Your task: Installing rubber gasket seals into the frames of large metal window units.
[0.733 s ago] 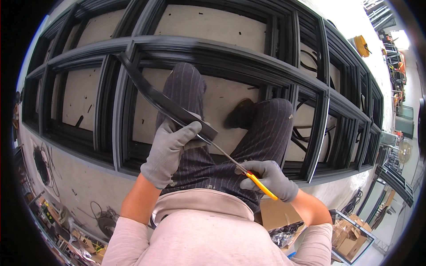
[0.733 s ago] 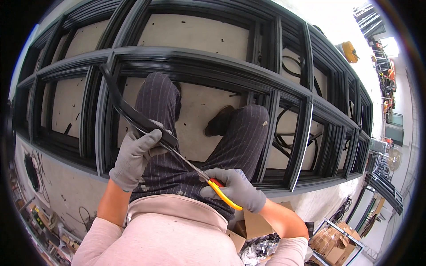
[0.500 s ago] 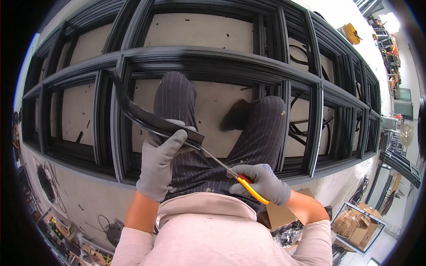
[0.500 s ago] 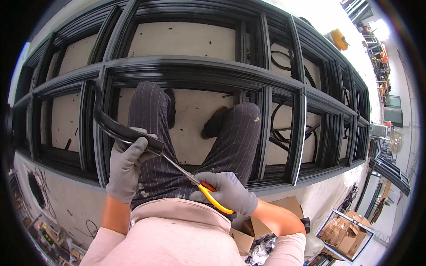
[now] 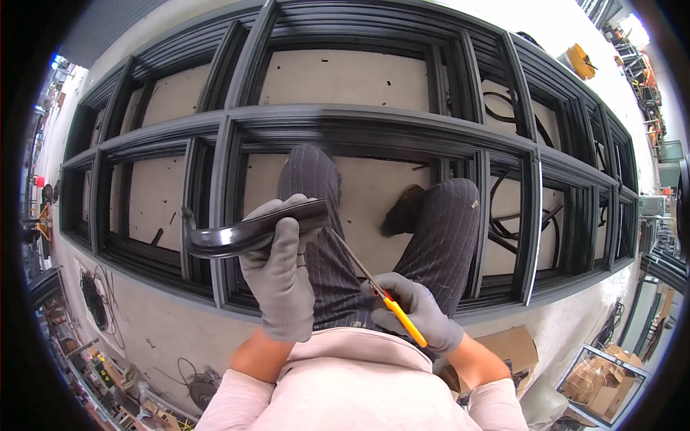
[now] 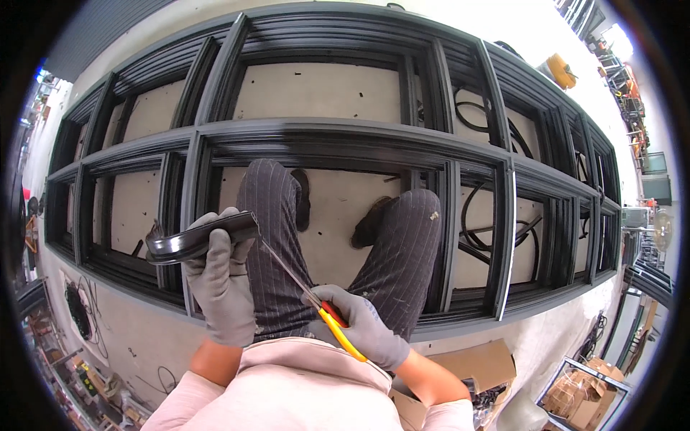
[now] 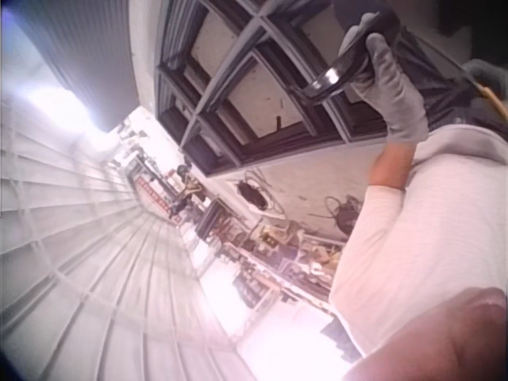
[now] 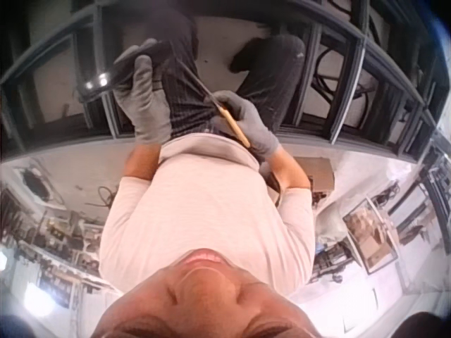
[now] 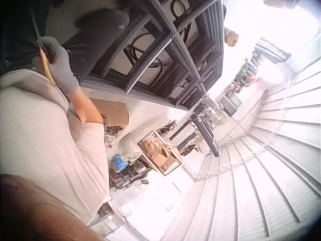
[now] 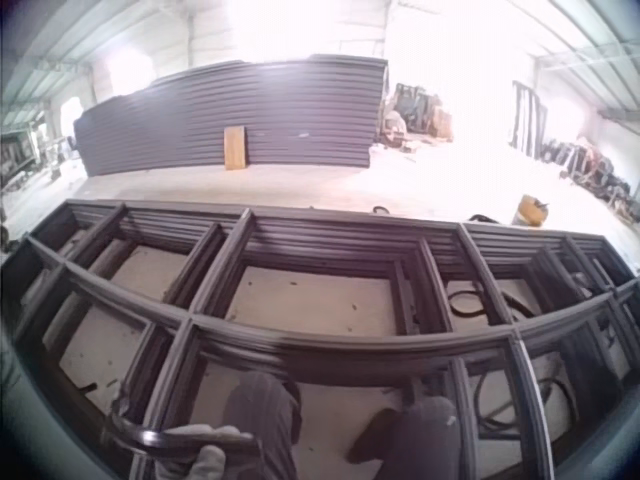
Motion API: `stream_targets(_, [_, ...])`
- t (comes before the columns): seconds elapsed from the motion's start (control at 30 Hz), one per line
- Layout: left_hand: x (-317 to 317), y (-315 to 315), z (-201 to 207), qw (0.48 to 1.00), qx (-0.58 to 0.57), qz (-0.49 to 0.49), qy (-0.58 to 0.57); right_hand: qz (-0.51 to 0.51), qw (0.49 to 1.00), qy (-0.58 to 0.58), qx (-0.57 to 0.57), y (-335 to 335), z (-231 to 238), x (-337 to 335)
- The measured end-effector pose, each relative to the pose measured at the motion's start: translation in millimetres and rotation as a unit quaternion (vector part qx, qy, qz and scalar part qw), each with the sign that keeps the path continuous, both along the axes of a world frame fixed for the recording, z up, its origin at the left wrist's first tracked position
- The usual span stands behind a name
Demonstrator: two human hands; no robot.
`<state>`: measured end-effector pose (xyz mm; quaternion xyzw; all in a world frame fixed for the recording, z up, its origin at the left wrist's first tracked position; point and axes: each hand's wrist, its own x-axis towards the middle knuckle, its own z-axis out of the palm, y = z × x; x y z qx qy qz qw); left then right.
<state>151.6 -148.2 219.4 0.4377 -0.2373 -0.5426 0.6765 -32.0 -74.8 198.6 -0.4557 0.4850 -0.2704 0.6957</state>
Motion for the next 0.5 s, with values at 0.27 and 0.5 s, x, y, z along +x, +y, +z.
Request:
stream_targets(0.27, [-3,-7,-6,0.999,0.002,0.052,0.016,-0.108,0.984,-0.129,0.059,-8,4,42])
stream_targets(0.5, [-5,-10,-14,0.997,-0.02,0.071,0.005,-0.109,0.99,-0.081,0.027,-14,2,51])
